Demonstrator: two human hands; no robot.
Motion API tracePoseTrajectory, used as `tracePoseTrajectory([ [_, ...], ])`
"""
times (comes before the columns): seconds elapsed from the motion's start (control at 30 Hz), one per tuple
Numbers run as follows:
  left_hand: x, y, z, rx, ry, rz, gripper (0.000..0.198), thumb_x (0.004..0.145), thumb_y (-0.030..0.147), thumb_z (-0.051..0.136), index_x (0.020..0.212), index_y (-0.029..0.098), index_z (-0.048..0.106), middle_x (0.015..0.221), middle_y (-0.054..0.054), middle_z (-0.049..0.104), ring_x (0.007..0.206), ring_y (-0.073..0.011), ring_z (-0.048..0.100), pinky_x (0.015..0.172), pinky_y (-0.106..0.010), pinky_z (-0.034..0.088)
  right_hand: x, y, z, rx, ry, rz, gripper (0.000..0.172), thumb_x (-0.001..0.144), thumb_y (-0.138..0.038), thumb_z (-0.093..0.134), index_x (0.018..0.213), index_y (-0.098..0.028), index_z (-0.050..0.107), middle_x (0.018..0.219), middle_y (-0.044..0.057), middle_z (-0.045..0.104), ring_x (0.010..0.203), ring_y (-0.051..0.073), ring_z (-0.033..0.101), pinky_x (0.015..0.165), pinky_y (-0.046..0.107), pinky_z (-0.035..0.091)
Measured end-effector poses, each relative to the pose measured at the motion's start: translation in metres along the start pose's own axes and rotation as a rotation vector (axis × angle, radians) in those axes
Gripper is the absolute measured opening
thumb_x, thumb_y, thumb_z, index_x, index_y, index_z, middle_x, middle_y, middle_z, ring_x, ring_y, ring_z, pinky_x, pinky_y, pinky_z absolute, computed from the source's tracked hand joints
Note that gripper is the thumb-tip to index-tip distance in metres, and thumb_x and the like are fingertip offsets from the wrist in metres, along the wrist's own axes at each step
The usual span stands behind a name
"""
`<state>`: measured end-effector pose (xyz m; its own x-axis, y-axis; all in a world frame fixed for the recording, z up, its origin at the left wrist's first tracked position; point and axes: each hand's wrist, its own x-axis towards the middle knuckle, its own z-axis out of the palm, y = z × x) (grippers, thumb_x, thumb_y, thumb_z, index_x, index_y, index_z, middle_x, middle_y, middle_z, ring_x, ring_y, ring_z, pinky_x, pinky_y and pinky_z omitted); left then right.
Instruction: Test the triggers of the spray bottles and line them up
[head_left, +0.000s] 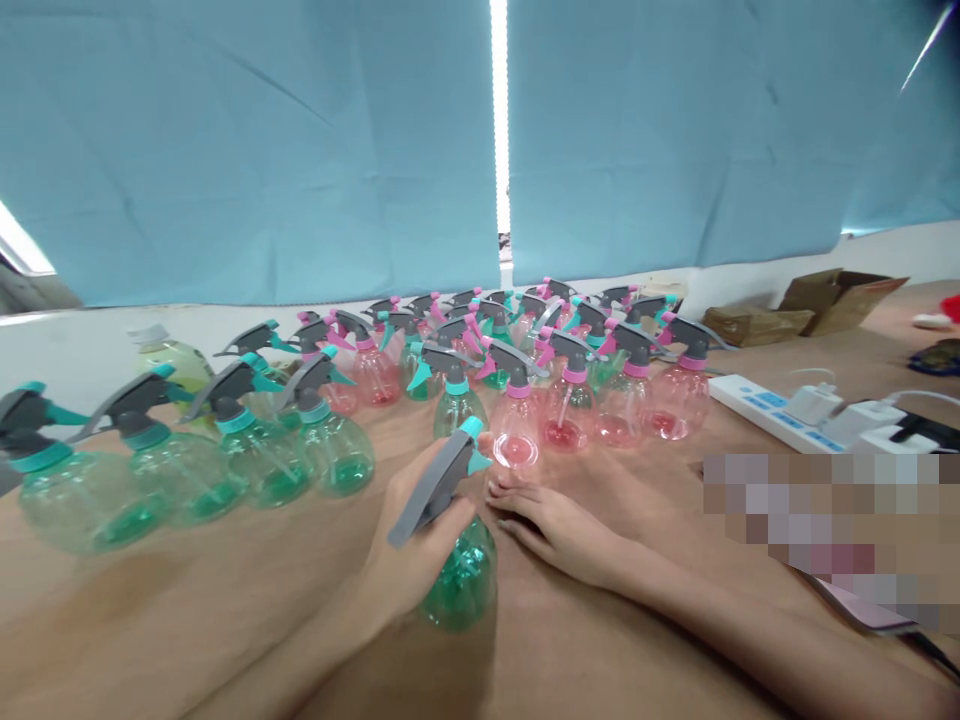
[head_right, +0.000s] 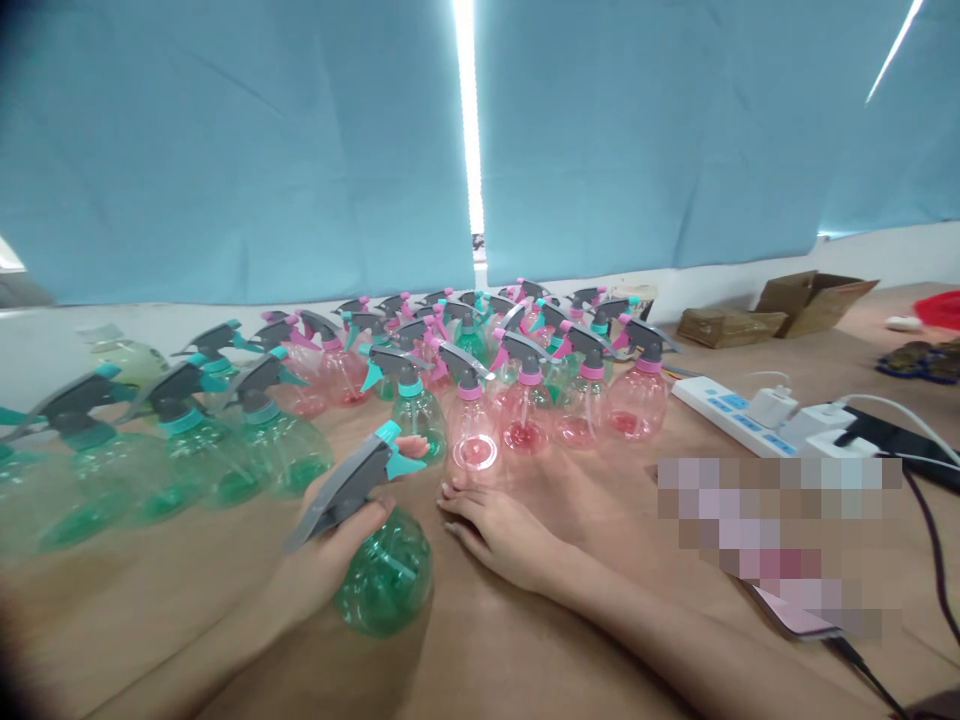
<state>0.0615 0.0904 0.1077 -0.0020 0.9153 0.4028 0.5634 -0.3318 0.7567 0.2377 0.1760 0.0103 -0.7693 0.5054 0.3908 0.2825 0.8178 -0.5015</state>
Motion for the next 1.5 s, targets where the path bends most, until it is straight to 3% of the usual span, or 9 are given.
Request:
tracePoseTrajectory([
  [0.2, 0.0011, -0.0023, -0.0008, -0.090, -0.062, -0.005, 0.034, 0.081, 0.015, 0.049, 0.111, 0.025, 0.060, 0.079, 0.002, 0.059, 0.067, -0.0147, 0.054, 0.065, -0.027, 0.044, 0.0000, 0.0013, 0.0010, -0.001, 0.006, 0.000, 0.032, 0.097, -0.023, 0.045, 0.125, -0.017, 0.060, 0.129, 0.011, 0.063, 0.122, 0.024, 0.057, 0.105, 0.045, 0.045],
  [0.63, 0.0027, 0.0020, -0.0018, -0.086, -0.047, -0.006, 0.023, 0.080, 0.019, 0.049, 0.099, 0.022, 0.061, 0.082, 0.001, 0.065, 0.079, -0.0177, 0.064, 0.071, -0.029, 0.047, -0.0004, 0.0024, 0.0016, 0.005, 0.011, -0.003, 0.031, 0.097, -0.023, 0.046, 0.124, -0.017, 0.061, 0.128, 0.010, 0.064, 0.121, 0.024, 0.058, 0.105, 0.044, 0.045],
  [0.83, 0.0042, 0.0062, -0.0015, 0.029, 0.011, 0.005, 0.012, 0.077, 0.022, 0.048, 0.083, 0.022, 0.059, 0.071, 0.003, 0.059, 0.063, -0.0153, 0.055, 0.059, -0.027, 0.041, -0.0003, 0.0024, 0.0015, 0.006, 0.011, -0.005, 0.031, 0.097, -0.023, 0.045, 0.124, -0.018, 0.061, 0.128, 0.010, 0.064, 0.121, 0.024, 0.058, 0.105, 0.044, 0.045],
  [1.03, 0.0046, 0.0052, -0.0025, 0.005, 0.002, 0.013, 0.008, 0.075, 0.020, 0.049, 0.077, 0.020, 0.057, 0.064, 0.004, 0.051, 0.059, -0.0134, 0.047, 0.057, -0.026, 0.037, -0.0002, 0.0013, 0.0005, 0.005, 0.003, -0.001, 0.031, 0.097, -0.023, 0.046, 0.124, -0.019, 0.061, 0.128, 0.010, 0.064, 0.121, 0.023, 0.058, 0.105, 0.044, 0.046],
  [1.27, 0.0054, 0.0056, -0.0026, -0.080, -0.009, 0.054, 0.015, 0.076, 0.015, 0.050, 0.083, 0.021, 0.062, 0.081, 0.002, 0.065, 0.077, -0.0156, 0.060, 0.069, -0.026, 0.045, 0.0002, 0.0003, -0.0007, 0.005, -0.007, 0.000, 0.032, 0.098, -0.023, 0.045, 0.124, -0.016, 0.061, 0.129, 0.011, 0.063, 0.122, 0.024, 0.057, 0.105, 0.044, 0.045],
  [1.5, 0.0046, 0.0046, -0.0028, -0.089, -0.013, 0.037, 0.011, 0.078, 0.017, 0.050, 0.082, 0.021, 0.060, 0.081, 0.001, 0.064, 0.075, -0.0160, 0.060, 0.068, -0.027, 0.046, 0.0003, 0.0003, -0.0006, -0.011, -0.005, 0.000, 0.031, 0.098, -0.024, 0.044, 0.124, -0.017, 0.061, 0.129, 0.010, 0.063, 0.122, 0.023, 0.057, 0.106, 0.043, 0.045],
])
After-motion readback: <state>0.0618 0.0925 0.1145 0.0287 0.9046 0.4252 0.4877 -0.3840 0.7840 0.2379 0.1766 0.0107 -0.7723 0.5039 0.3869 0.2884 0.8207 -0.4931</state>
